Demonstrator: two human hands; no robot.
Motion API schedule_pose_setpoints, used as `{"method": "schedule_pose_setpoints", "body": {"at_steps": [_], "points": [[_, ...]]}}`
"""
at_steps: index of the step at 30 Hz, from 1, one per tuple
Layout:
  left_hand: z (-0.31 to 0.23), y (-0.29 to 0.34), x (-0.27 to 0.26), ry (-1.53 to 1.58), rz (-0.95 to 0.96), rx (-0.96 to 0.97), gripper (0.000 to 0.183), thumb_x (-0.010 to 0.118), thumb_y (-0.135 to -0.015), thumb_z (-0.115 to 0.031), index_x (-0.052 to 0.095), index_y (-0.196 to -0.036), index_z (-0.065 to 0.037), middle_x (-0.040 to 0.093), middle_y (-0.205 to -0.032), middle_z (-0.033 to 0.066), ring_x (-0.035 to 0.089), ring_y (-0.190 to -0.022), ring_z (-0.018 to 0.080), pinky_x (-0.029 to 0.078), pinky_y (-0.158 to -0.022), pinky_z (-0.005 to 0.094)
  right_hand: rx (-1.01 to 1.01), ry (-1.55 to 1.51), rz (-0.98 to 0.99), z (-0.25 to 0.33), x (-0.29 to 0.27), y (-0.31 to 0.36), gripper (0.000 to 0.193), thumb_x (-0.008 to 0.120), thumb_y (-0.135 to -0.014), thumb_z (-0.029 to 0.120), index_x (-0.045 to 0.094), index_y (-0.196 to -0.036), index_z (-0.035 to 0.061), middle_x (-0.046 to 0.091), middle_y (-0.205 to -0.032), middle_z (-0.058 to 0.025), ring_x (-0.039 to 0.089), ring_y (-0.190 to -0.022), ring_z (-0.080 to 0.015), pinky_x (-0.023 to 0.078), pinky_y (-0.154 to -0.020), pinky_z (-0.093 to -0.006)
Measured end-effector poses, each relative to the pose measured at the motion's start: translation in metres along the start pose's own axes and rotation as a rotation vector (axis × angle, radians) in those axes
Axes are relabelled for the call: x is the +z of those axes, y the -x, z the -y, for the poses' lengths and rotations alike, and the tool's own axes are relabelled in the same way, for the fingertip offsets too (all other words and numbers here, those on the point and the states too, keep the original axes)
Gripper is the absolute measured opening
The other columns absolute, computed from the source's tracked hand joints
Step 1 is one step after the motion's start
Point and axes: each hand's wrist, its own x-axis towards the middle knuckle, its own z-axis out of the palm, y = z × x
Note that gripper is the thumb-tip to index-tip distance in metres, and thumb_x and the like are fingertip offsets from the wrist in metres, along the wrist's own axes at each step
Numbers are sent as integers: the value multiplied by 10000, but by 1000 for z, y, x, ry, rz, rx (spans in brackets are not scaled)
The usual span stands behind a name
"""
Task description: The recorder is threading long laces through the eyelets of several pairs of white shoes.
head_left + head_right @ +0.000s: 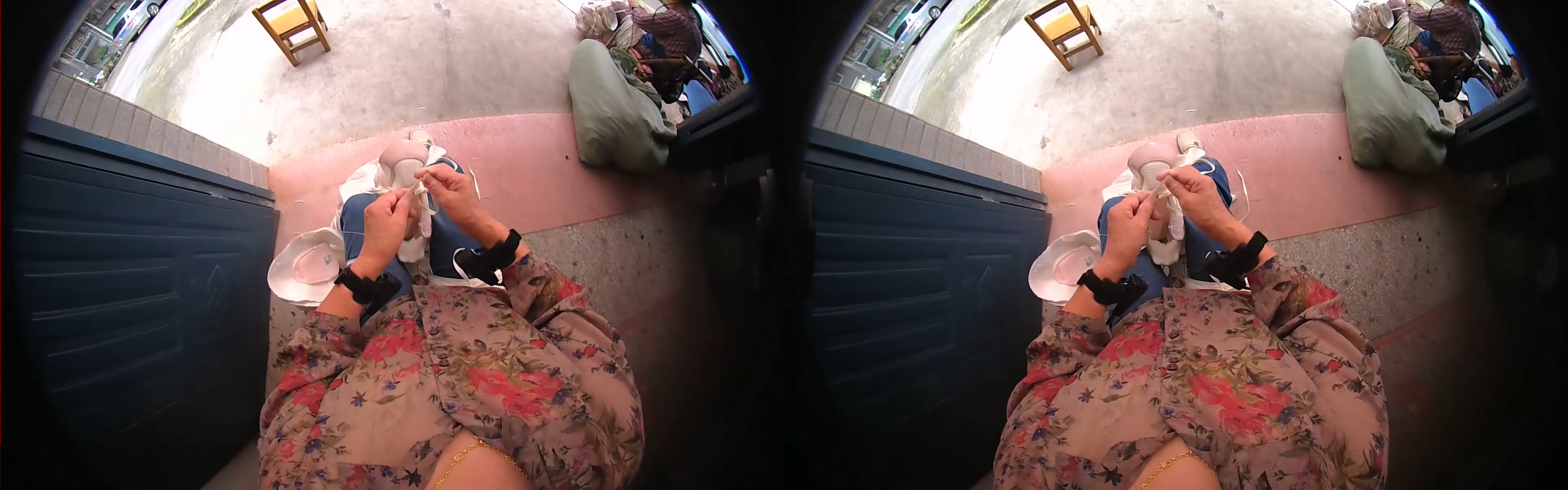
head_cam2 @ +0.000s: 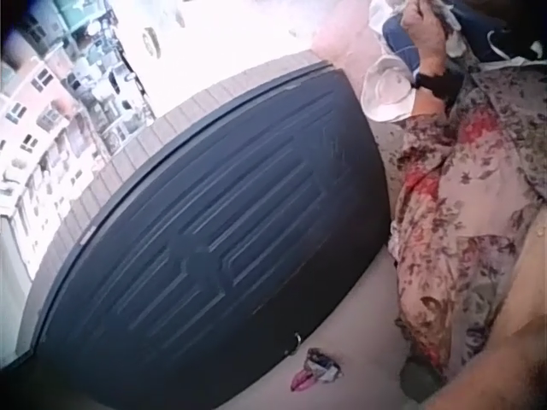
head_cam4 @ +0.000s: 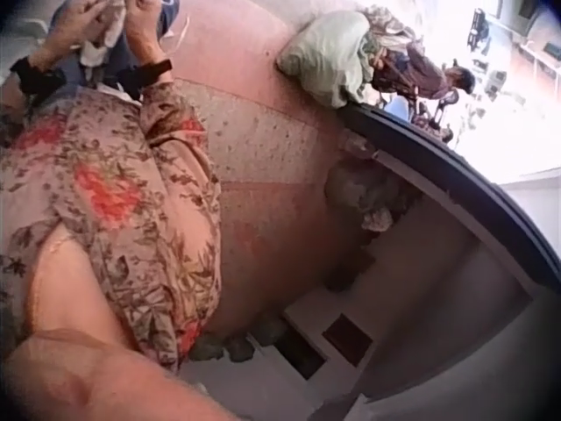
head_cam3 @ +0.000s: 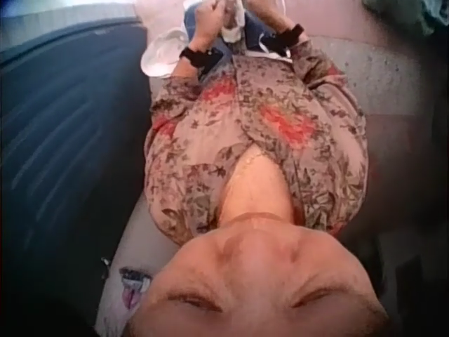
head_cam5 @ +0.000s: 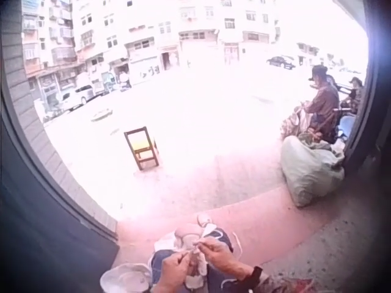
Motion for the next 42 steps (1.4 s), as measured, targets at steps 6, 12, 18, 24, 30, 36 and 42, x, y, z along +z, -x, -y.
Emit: {"method": "schedule_pose_setpoints", "body": {"at_steps": [6, 12, 18, 24, 30, 36, 42], "points": [[6, 3, 4, -2, -84, 101, 235, 528, -871, -189, 610, -936, 22, 567, -656, 6, 464, -578, 52, 378, -526, 203, -68, 141, 11, -1, 13, 10, 201, 547, -855, 119, 609, -990, -16, 583, -810, -63, 532, -739, -109, 422, -654, -221], [9, 3, 2, 32, -75, 53, 227, 518, -877, -177, 612, -953, 15, 517, -613, -7, 427, -544, 35, 341, -471, 198, -176, 267, -24, 8, 18, 12, 180, 539, -852, 90, 597, -980, -22, 577, -790, -36, 513, -722, -86, 416, -645, -211], [22, -4, -1, -85, -104, 203, 221, 529, -867, -165, 610, -963, 17, 530, -621, 17, 448, -533, 50, 359, -486, 207, -171, 326, 1, 13, 17, 9, 170, 545, -842, 81, 596, -961, -30, 567, -763, -52, 511, -702, -96, 418, -634, -225], [22, -32, -7, -303, -111, 420, 248, 590, -800, -176, 602, -948, 23, 601, -774, 172, 570, -721, 286, 440, -615, 348, -277, 217, -38, -1, 11, 4, 149, 530, -852, 106, 591, -888, -25, 580, -747, -69, 544, -691, -145, 426, -628, -241], [28, -88, -7, -235, 20, -203, 501, 697, -672, -315, 546, -961, 67, 619, -878, 197, 597, -822, 289, 460, -740, 364, 23, -106, 103, 29, 17, 1, 154, 451, -907, 113, 543, -901, -10, 572, -718, -49, 542, -651, -105, 450, -618, -232], [75, -121, -25, -551, 35, -292, 471, 691, -646, -372, 618, -951, -19, 627, -948, 157, 597, -902, 277, 447, -782, 366, -480, 215, 167, 203, -14, -10, 184, 389, -905, 90, 527, -962, -18, 558, -693, -80, 519, -601, -148, 444, -586, -270], [54, -121, -17, -625, 98, -339, 513, 700, -624, -395, 610, -978, -35, 615, -1011, 134, 571, -973, 266, 426, -823, 373, -918, 204, 248, 274, -67, 26, 198, 406, -904, 148, 532, -971, 10, 530, -681, -71, 505, -599, -154, 446, -602, -282]]}}
